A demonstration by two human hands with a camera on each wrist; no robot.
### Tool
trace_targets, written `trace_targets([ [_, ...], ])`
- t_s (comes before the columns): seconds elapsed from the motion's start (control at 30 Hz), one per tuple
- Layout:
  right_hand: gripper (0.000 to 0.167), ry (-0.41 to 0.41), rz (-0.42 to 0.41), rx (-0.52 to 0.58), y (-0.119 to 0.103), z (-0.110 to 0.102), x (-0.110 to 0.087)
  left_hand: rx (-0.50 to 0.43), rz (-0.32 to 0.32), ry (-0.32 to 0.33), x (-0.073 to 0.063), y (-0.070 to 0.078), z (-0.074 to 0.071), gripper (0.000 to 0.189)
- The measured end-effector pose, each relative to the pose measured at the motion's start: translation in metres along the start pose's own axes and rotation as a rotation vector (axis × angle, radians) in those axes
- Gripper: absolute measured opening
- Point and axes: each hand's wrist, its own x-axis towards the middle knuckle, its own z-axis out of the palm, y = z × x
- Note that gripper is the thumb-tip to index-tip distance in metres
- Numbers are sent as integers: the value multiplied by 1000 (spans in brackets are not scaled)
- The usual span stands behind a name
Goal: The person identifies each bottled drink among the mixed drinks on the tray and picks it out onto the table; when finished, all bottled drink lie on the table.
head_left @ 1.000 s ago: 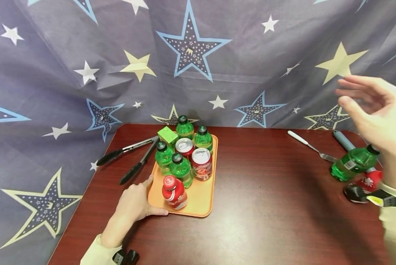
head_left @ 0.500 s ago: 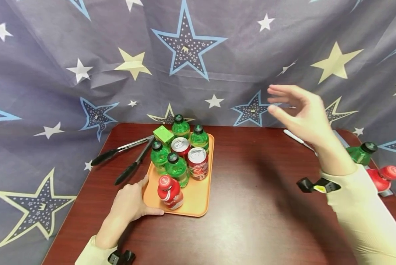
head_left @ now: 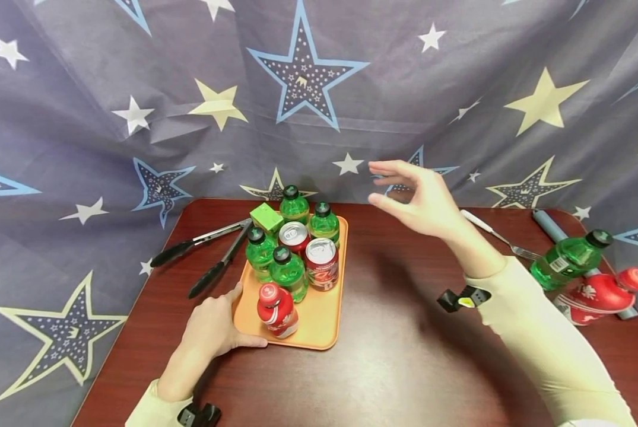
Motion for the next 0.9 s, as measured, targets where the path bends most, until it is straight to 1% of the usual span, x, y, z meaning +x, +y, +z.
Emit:
trace_targets([
  [0.27,51,-68,-10,43,9,37,12,5,1,-6,1,0,0,133],
  [0.53,53,-128,33,71,22,65,15,-3,-1,5,0,-1,1,131],
  [0.73,52,-164,22,63,35,84,15,-4,-6,13,1,-3,2,130],
  [0.9,53,-176,1,42,42,98,15,-5,-1,18,1,-3,4,130],
])
